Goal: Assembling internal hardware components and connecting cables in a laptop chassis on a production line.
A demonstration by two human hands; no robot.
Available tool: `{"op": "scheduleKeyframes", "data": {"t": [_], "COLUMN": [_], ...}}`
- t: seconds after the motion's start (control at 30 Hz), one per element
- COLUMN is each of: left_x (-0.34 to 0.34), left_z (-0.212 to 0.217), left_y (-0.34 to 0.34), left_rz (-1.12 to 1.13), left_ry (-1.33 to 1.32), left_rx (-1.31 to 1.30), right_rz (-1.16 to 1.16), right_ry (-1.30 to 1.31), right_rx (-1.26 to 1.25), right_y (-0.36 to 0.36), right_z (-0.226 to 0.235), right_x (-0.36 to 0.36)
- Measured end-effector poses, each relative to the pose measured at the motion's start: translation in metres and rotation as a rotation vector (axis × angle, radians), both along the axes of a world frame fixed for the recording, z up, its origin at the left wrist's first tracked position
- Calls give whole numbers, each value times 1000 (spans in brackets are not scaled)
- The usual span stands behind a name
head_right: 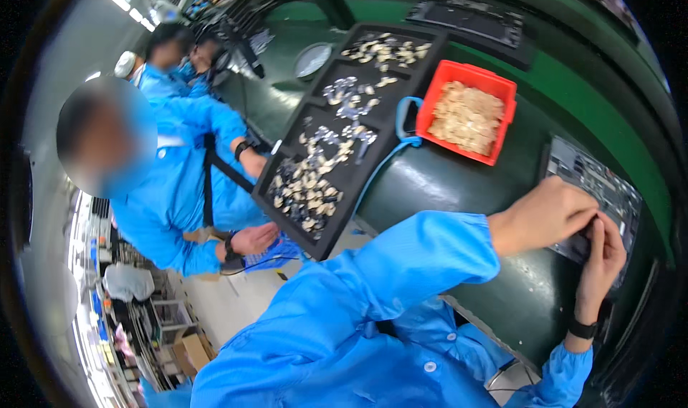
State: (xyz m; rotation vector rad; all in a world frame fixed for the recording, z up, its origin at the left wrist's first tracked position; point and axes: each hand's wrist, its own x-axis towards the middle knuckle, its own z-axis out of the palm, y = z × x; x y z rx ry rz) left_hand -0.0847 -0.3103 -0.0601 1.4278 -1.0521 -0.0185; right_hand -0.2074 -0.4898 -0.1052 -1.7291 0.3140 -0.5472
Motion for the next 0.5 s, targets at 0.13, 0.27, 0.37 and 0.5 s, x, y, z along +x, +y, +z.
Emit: {"op": "scheduleKeyframes", "data": {"t": [0.13,0.27,0.37,0.5], "left_x": [3,7,11,17], "left_z": [-15,-23,-22,-15], "left_y": [-7,-11,-11,-9], "left_rz": [94,141,132,213], "left_ry": [-122,-187,-218,-247], "left_rx": [11,-4,-14,-43], "right_rz": [31,18,33,26], "right_ry": [1,-1,-38,-93], "right_rx": [-47,-80,-89,-124], "right_y": [3,12,10,6], "right_z": [1,11,10,5], "right_x": [1,7,8,7]}}
